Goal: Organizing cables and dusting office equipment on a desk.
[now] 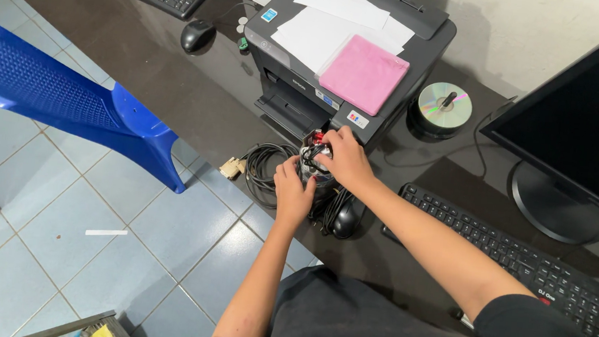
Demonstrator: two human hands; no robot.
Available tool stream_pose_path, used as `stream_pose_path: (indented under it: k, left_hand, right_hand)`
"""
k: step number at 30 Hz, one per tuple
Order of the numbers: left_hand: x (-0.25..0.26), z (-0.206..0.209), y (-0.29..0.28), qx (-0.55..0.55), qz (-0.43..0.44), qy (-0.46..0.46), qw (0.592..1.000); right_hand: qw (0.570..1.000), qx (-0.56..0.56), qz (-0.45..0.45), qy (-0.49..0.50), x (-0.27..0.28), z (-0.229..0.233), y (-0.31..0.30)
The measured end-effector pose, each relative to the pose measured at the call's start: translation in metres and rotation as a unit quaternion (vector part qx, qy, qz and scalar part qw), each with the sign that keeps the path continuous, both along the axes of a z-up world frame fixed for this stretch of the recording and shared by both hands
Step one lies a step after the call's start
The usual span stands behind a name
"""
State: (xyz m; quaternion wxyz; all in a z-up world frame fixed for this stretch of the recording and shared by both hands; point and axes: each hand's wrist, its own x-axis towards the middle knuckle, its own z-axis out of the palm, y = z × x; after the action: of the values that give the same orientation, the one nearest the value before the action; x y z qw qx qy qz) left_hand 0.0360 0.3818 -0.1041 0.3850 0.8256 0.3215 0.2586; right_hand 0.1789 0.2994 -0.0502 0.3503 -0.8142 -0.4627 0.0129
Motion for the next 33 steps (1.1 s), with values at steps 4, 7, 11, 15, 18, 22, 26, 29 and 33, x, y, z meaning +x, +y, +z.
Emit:
stream_pose_path:
  k: [4, 7, 11, 15, 18, 22, 26, 29, 33]
  left_hand:
    - [0.001, -0.007, -0.001, -0.016, -0.002, 0.000, 1.000]
    - [0.001, -0.011, -0.001, -0.028, -0.002, -0.007, 1.000]
    - [0.003, -0.013, -0.002, -0.026, -0.007, -0.023, 0.999]
    - [0.004, -0.014, -0.002, -0.036, -0.006, -0.027, 0.999]
    - [0.003, -0.013, -0.005, -0.053, -0.001, -0.028, 0.998]
    - [0.001, -0.004, -0.013, -0.042, 0.002, -0.053, 0.998]
    - [0.001, 0.017, -0.032, 0.008, 0.043, -0.124, 0.991]
    - [0.000, 0.030, -0.058, 0.011, 0.026, -0.154, 0.988]
    - [0.003, 0.025, -0.103, 0.002, -0.076, -0.154, 0.985]
  right_hand:
    - [0.994, 0.026, -0.012, 0.101, 0.012, -0.023, 0.001]
    - [0.984, 0.014, -0.010, 0.179, 0.012, -0.028, -0.004]
    - [0.974, 0.032, -0.002, 0.223, 0.014, -0.031, -0.016]
    - [0.968, 0.058, -0.018, 0.245, 0.013, -0.026, -0.031]
    - [0.965, 0.057, -0.045, 0.253, 0.008, -0.031, -0.051]
    - [0.962, 0.052, -0.074, 0.259, 0.000, -0.039, -0.081]
    - [0.925, 0.097, -0.111, 0.350, 0.002, -0.043, -0.122]
    - [0.879, 0.148, -0.171, 0.420, 0.003, -0.032, -0.169]
    - [0.815, 0.197, -0.311, 0.448, -0.006, -0.029, -0.248]
